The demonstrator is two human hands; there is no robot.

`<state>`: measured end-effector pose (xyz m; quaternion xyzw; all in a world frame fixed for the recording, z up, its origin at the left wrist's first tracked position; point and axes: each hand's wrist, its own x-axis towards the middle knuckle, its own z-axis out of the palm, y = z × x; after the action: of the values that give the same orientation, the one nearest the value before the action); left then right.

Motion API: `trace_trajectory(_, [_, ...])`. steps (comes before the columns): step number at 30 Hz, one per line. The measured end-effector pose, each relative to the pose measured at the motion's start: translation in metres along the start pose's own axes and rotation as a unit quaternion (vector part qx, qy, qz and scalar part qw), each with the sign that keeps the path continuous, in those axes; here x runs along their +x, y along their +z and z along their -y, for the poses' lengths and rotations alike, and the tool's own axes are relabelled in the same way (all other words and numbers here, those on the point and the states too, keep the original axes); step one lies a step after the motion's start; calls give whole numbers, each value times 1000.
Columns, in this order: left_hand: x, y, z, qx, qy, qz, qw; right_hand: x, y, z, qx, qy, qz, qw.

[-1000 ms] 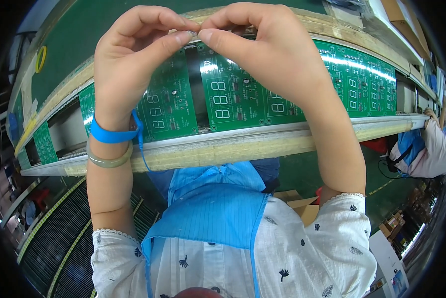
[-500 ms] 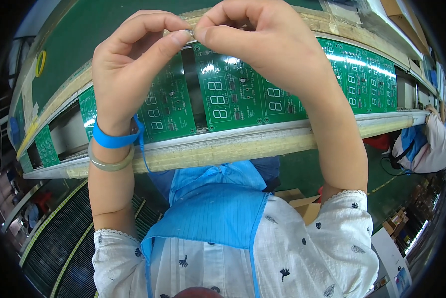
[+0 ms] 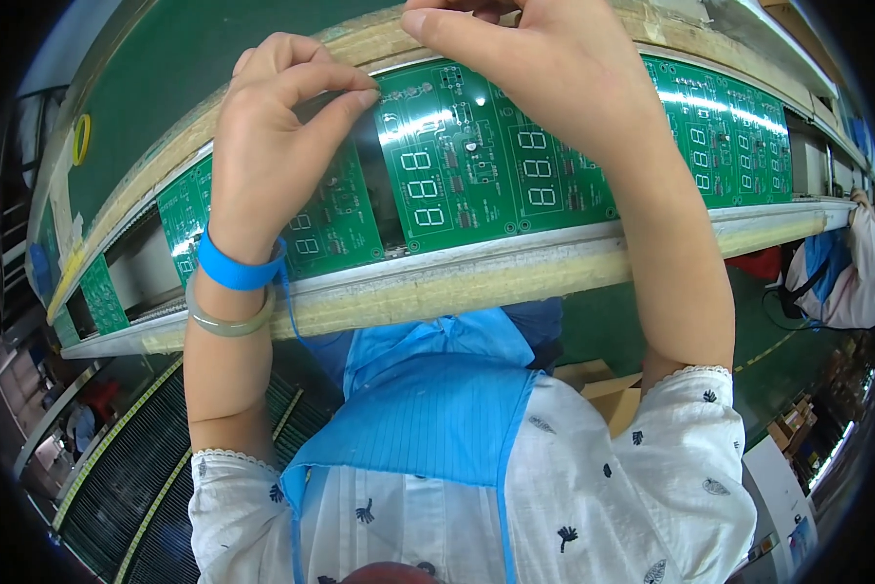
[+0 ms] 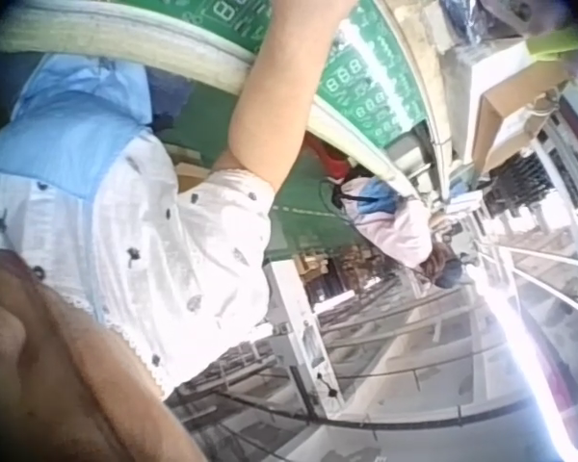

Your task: The person inserts small electronic components by hand into a large green printed circuit board.

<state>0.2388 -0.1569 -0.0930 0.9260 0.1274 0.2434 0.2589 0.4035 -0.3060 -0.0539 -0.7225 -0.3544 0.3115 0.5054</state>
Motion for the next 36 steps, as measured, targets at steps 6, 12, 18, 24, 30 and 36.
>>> trace_trajectory(6, [2, -2, -1, 13, 2, 9, 1000, -2, 3, 8, 37, 59, -7, 998])
trace_trajectory(12, [1, -2, 1, 13, 3, 27, 1000, -2, 3, 13, 14, 74, -7, 997])
trace_trajectory(18, [2, -2, 0, 14, 10, 28, 999, -3, 2, 13, 0, 72, -3, 997])
trace_trajectory(24, [2, -1, 2, 3, 13, 32, 999, -3, 0, 11, 0, 51, 3, 999])
trace_trajectory(30, [2, -2, 2, -8, 0, 41, 999, -3, 0, 13, -16, 42, 0, 999])
trace_trajectory(36, [3, -1, 0, -6, -6, 47, 999, -4, -2, 10, -9, 39, 4, 999])
